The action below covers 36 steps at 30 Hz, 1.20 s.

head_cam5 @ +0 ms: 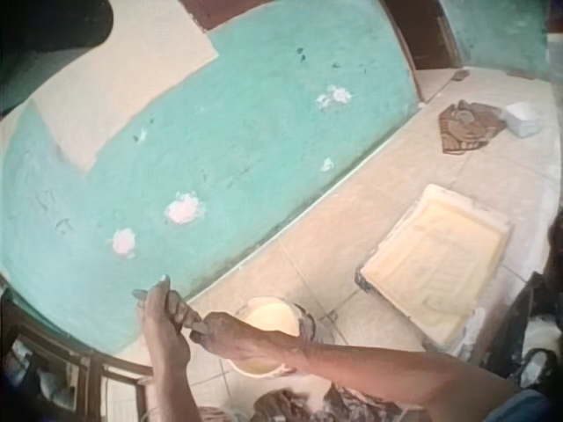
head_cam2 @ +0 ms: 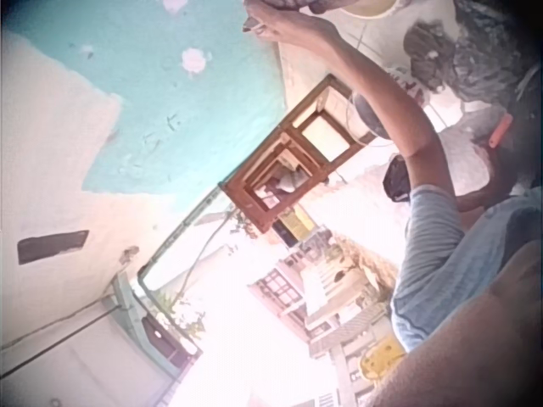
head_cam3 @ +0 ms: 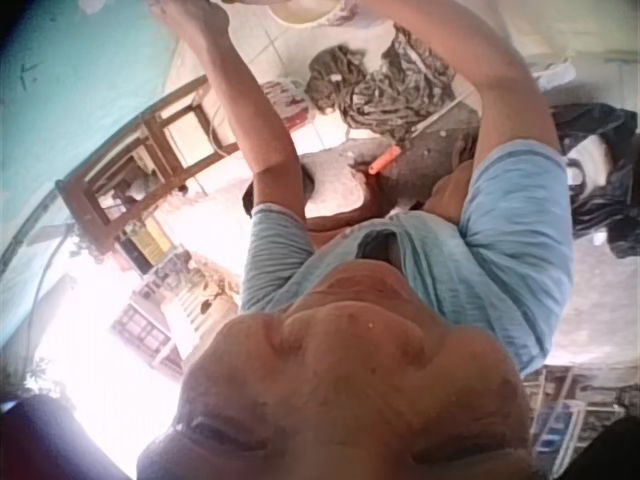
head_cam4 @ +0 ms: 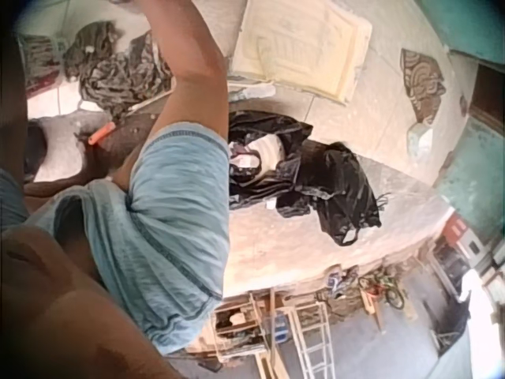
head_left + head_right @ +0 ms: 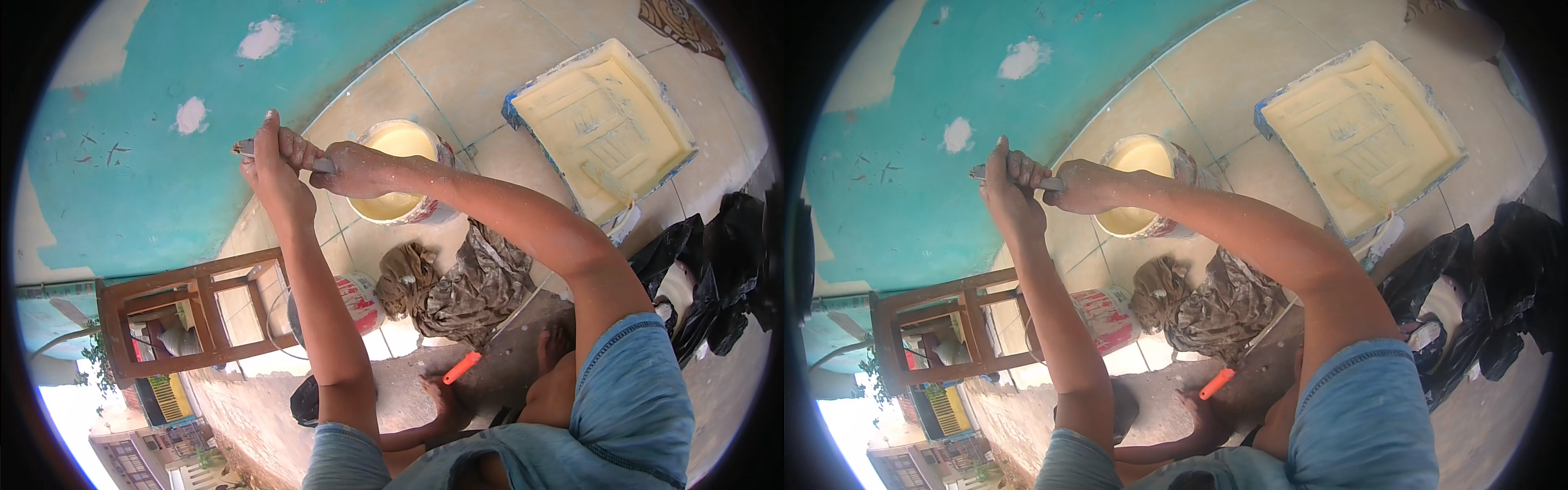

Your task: The person sits on the floor and mixes a yellowish liquid in a bucket using a stick. They scrape the sides of the bucket, add water from a smaller container, and wipe the stick with a cloth. The person then pours the mixture into a paint tray.

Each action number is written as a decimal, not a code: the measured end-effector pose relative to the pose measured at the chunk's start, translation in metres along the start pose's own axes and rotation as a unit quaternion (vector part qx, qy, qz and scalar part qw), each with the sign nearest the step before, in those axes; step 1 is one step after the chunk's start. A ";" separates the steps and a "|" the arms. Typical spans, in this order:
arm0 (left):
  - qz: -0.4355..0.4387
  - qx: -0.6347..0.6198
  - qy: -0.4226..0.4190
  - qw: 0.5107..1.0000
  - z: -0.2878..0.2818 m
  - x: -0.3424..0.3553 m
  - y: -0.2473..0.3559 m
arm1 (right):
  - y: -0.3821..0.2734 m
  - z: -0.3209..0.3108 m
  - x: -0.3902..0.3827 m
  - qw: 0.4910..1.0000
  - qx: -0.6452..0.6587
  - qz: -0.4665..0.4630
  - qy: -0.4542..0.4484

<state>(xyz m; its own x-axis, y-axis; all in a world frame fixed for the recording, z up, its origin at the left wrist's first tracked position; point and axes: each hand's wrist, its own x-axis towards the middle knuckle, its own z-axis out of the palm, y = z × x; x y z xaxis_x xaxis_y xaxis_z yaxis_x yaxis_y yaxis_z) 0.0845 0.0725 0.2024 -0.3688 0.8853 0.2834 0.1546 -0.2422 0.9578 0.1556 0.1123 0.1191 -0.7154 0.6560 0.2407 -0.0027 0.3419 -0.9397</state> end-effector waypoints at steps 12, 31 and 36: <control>0.115 0.004 0.008 0.993 -0.013 0.000 -0.018 | 0.029 0.011 0.030 0.972 -0.026 -0.206 0.113; 0.062 -0.056 -0.029 0.996 0.016 0.012 -0.012 | 0.015 -0.018 0.012 0.978 -0.145 -0.129 0.074; 0.147 -0.014 -0.030 0.989 0.009 0.003 -0.024 | 0.033 0.003 0.026 0.977 -0.030 -0.171 0.125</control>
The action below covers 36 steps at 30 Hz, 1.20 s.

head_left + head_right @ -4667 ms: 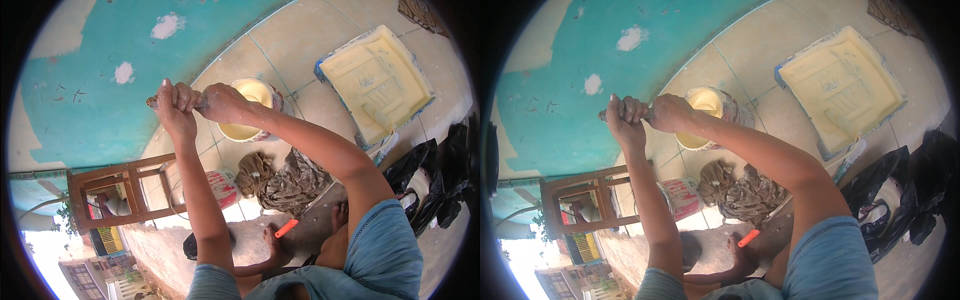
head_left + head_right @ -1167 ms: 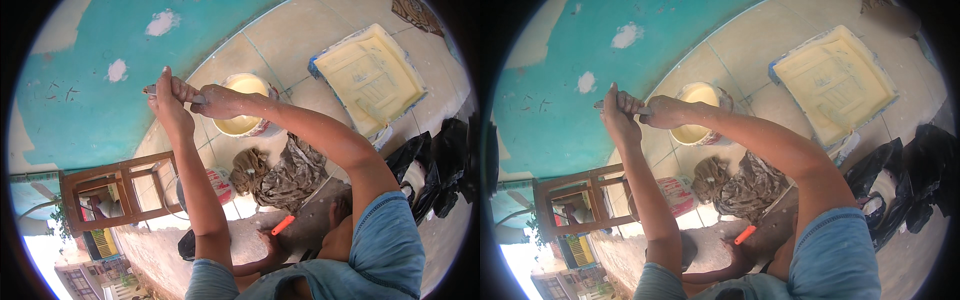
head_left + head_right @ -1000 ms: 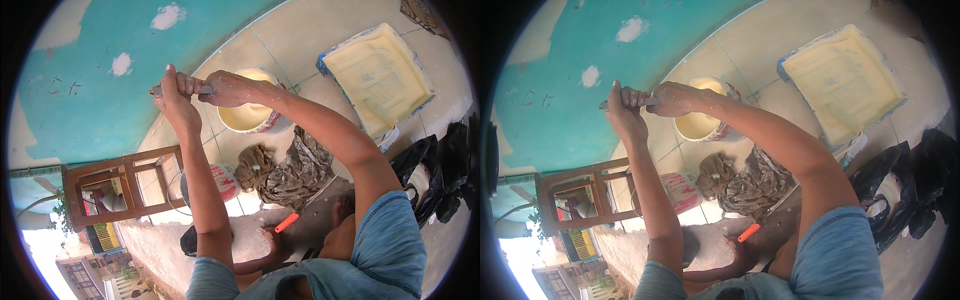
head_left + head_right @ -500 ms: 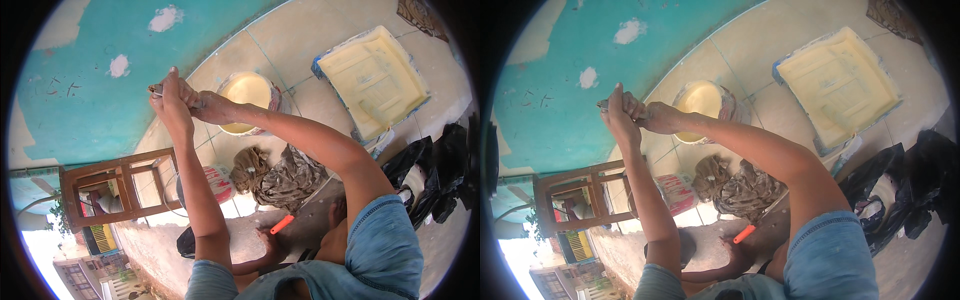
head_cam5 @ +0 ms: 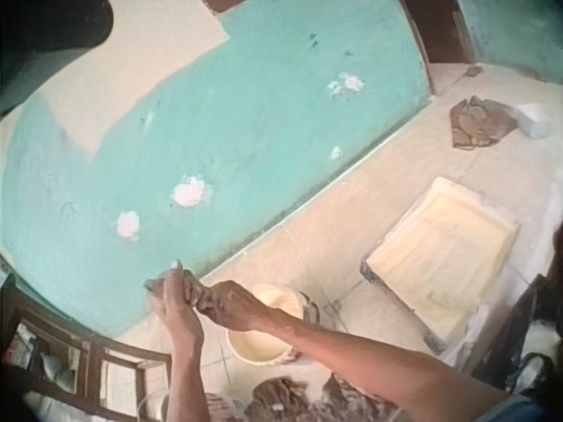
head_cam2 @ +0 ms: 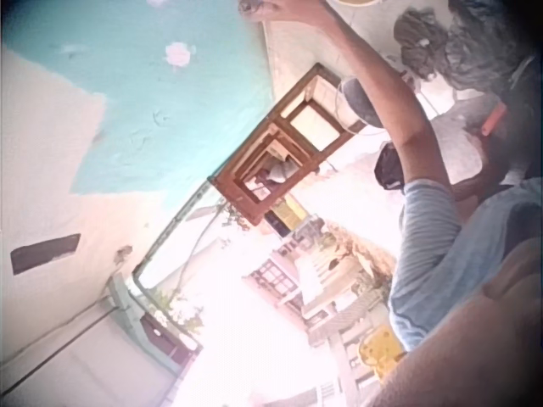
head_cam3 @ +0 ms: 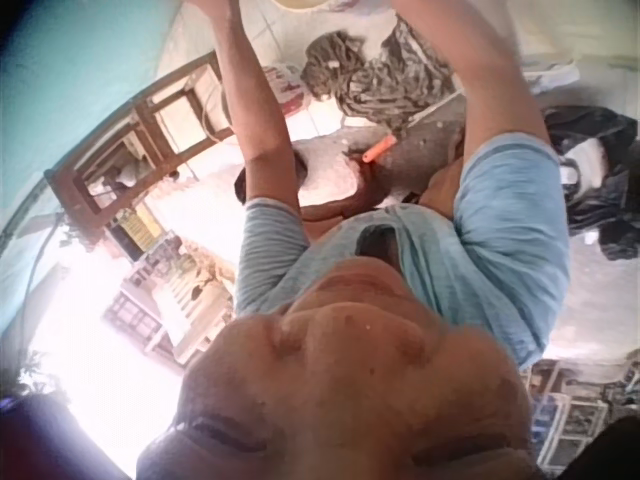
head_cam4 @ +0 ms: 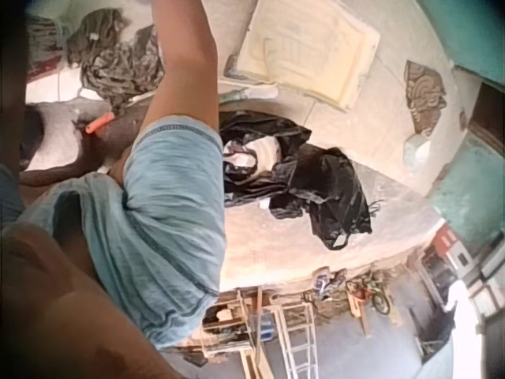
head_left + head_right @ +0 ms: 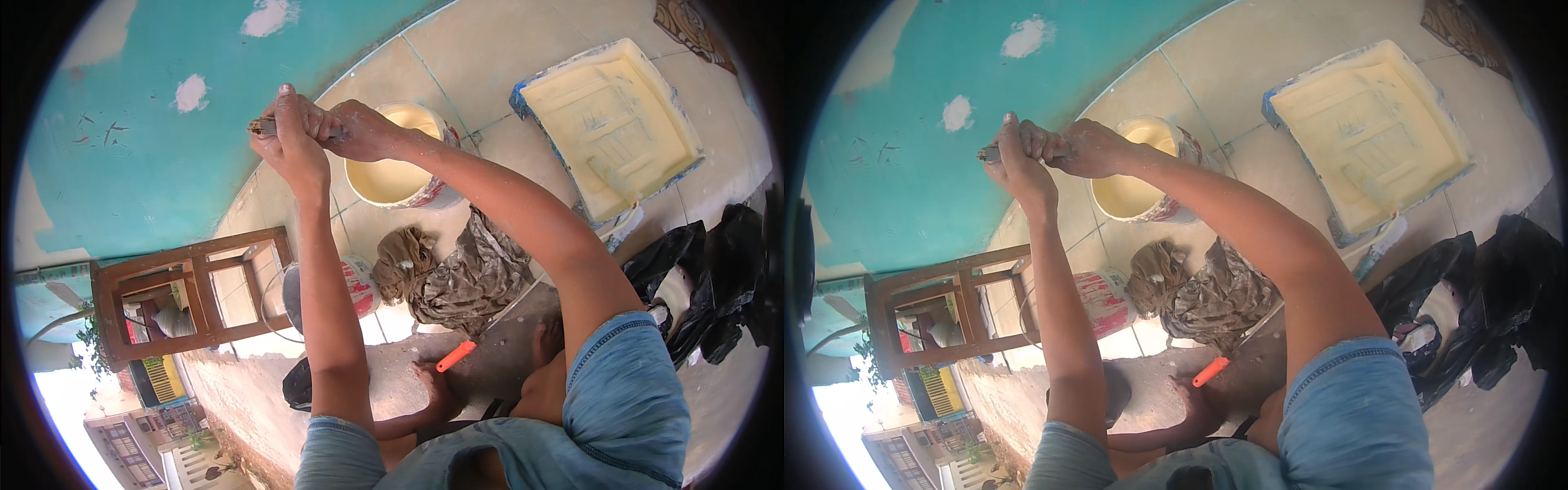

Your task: The person sits on the floor and mixes a yellowish liquid in a bucket using a stick. They scrape the sides of the bucket, add water from a smaller container, and wipe the stick with a cloth. The person then pours the mixture into a paint tray.

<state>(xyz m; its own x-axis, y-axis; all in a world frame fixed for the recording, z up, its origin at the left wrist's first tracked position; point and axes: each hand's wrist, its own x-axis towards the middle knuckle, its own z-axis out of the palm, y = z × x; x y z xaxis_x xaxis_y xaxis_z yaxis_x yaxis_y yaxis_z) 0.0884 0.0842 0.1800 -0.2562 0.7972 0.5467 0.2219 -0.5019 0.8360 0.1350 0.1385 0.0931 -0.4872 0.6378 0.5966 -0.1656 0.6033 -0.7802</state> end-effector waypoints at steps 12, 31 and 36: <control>-0.094 0.039 0.020 0.995 0.023 0.013 0.012 | -0.019 -0.016 -0.008 0.974 0.082 0.187 -0.094; -0.081 0.031 0.052 0.995 0.033 0.011 0.013 | -0.020 -0.024 -0.012 0.984 0.057 0.163 -0.038; -0.009 -0.032 0.068 0.997 0.020 0.009 0.000 | 0.000 -0.011 0.002 0.994 -0.037 0.105 0.003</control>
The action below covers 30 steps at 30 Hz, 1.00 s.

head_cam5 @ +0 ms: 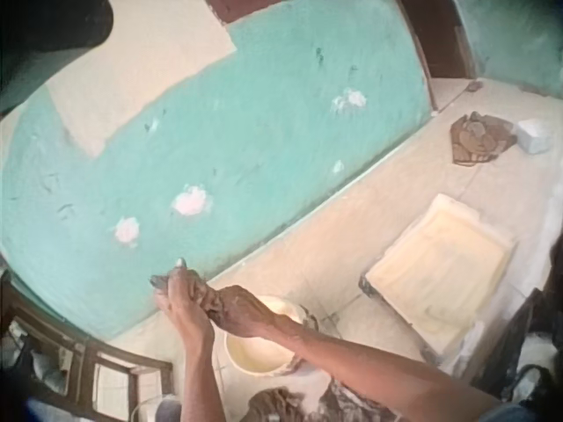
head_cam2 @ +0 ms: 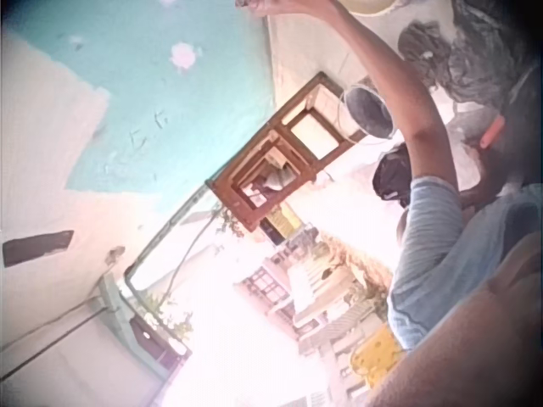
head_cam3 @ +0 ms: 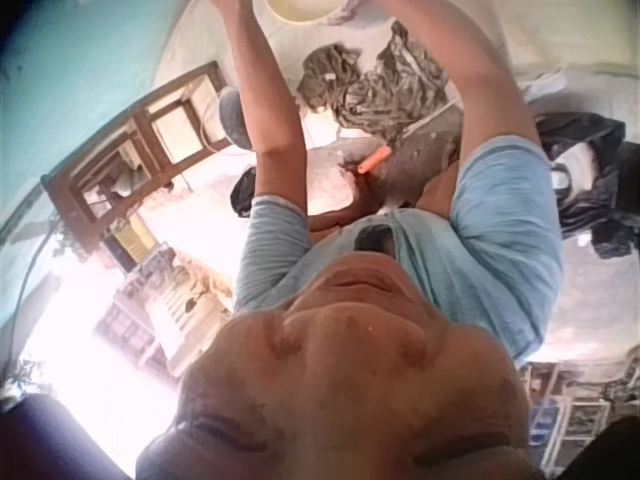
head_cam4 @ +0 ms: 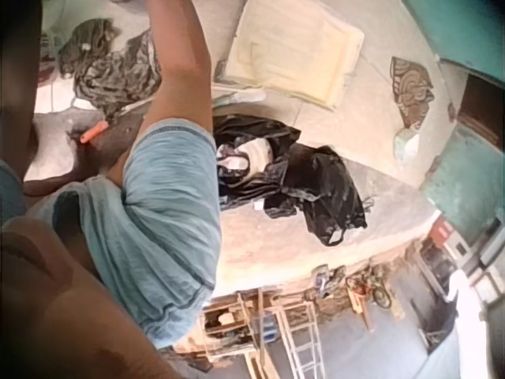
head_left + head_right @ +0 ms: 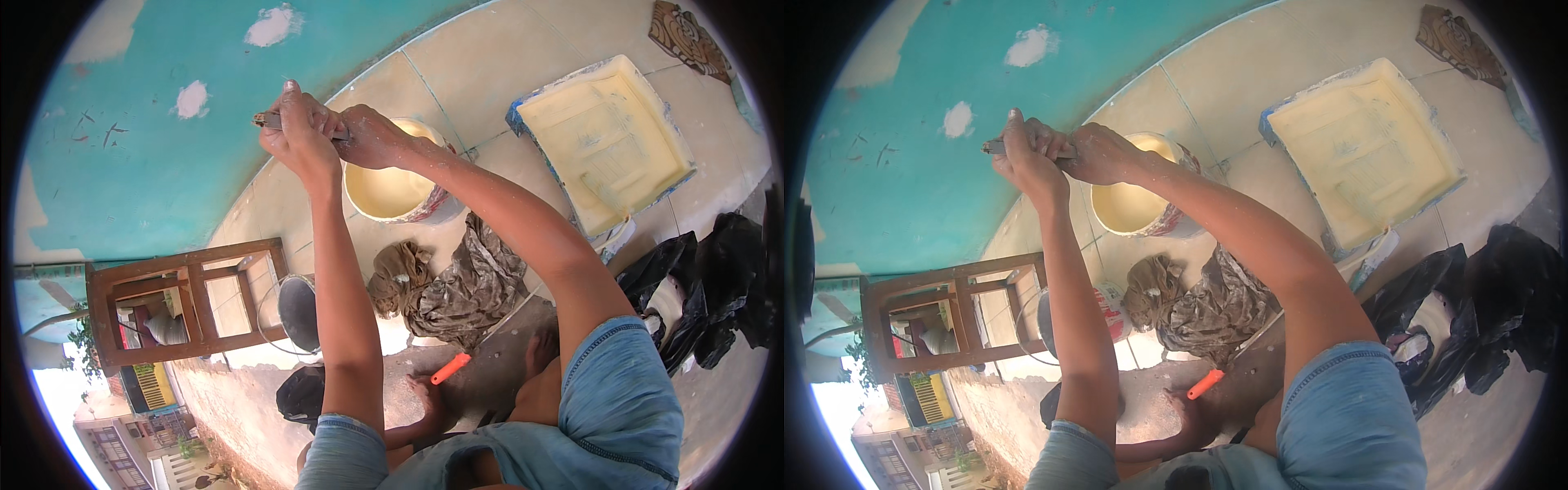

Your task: The person sits on the floor and mixes a yellowish liquid in a bucket using a stick. They scrape the sides of the bucket, add water from a smaller container, and wipe the stick with a cloth. The person then pours the mixture into a paint tray.

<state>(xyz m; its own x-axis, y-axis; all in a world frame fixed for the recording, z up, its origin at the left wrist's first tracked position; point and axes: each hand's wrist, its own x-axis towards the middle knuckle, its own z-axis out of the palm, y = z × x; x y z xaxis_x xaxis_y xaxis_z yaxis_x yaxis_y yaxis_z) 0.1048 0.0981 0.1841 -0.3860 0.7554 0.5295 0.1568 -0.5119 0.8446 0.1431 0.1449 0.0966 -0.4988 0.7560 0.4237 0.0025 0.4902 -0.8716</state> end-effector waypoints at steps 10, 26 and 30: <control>-0.109 0.089 -0.048 0.989 -0.020 0.004 0.016 | -0.019 0.031 -0.013 0.987 0.135 0.074 -0.036; -0.029 0.084 -0.042 0.995 -0.022 -0.006 0.008 | -0.017 0.034 -0.007 0.997 0.064 -0.034 0.030; -0.127 0.076 -0.042 0.988 -0.020 0.002 0.018 | -0.032 0.023 -0.018 0.989 0.124 0.075 -0.017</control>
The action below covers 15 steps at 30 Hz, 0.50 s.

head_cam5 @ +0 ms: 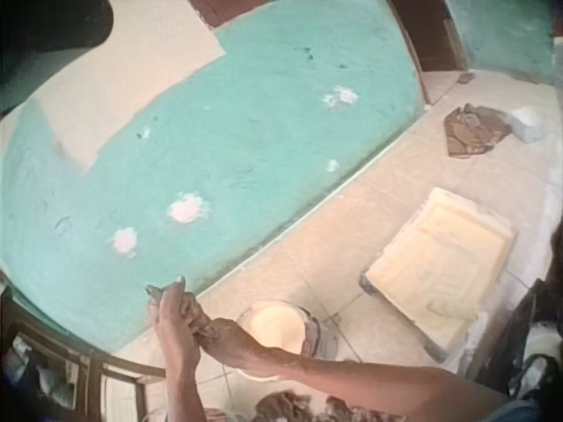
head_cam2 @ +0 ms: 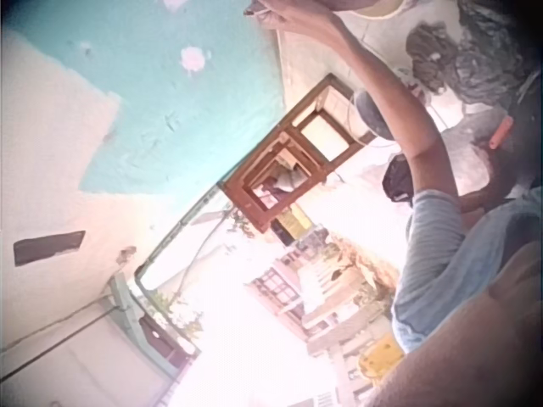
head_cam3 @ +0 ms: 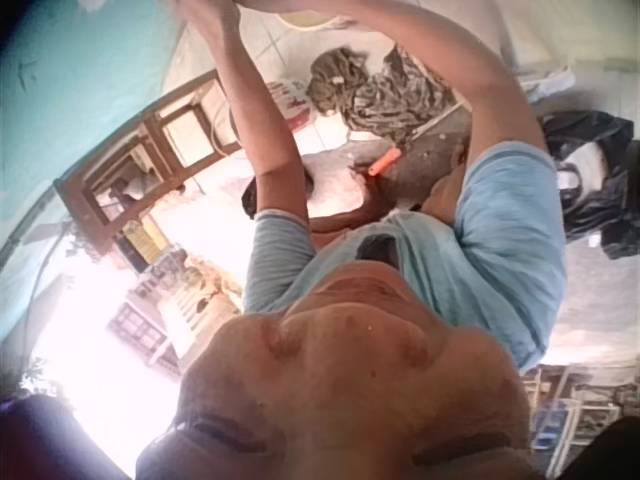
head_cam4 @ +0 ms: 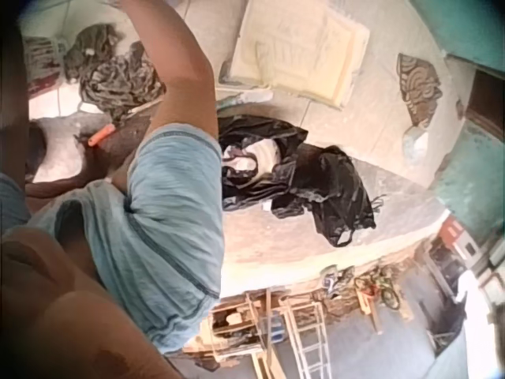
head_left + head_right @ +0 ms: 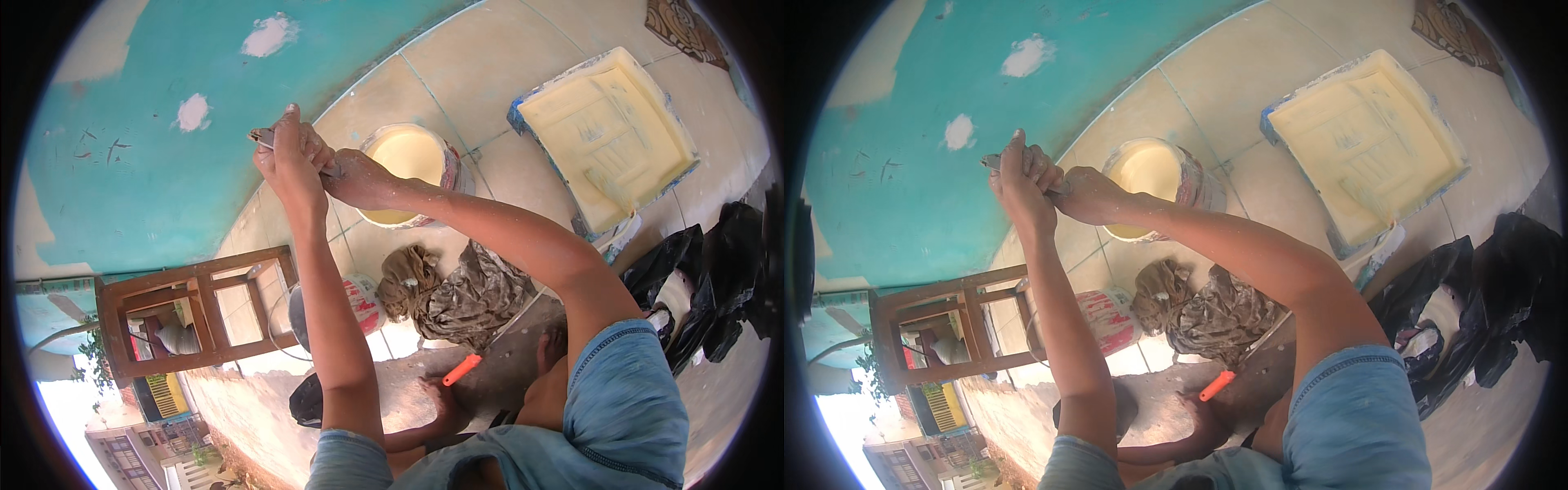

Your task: The person sits on the floor and mixes a yellowish liquid in a bucket using a stick. They scrape the sides of the bucket, add water from a smaller container, and wipe the stick with a cloth. The person then pours the mixture into a paint tray.

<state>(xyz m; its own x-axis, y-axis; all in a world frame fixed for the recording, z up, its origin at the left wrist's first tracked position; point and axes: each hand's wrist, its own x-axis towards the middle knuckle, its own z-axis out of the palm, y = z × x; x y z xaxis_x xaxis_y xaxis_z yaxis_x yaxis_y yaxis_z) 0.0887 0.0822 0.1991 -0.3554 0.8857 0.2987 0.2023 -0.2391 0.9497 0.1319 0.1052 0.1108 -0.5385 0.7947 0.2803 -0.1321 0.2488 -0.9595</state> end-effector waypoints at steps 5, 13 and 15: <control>0.022 -0.072 0.025 0.997 0.008 0.001 -0.004 | -0.005 -0.023 0.001 0.994 -0.096 0.038 -0.018; 0.118 0.013 0.023 0.993 0.000 -0.005 -0.010 | 0.010 0.002 0.015 0.995 -0.074 -0.061 0.017; 0.075 0.032 0.022 0.996 -0.001 -0.004 -0.006 | 0.005 0.006 0.007 0.999 -0.012 -0.037 0.010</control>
<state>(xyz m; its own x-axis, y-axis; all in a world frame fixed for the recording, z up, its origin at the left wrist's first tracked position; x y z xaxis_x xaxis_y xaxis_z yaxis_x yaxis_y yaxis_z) 0.0876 0.0794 0.1923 -0.3564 0.8235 0.4413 0.3125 -0.3400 0.8870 0.1229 0.1088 0.1073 -0.5116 0.7841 0.3515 -0.1507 0.3208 -0.9351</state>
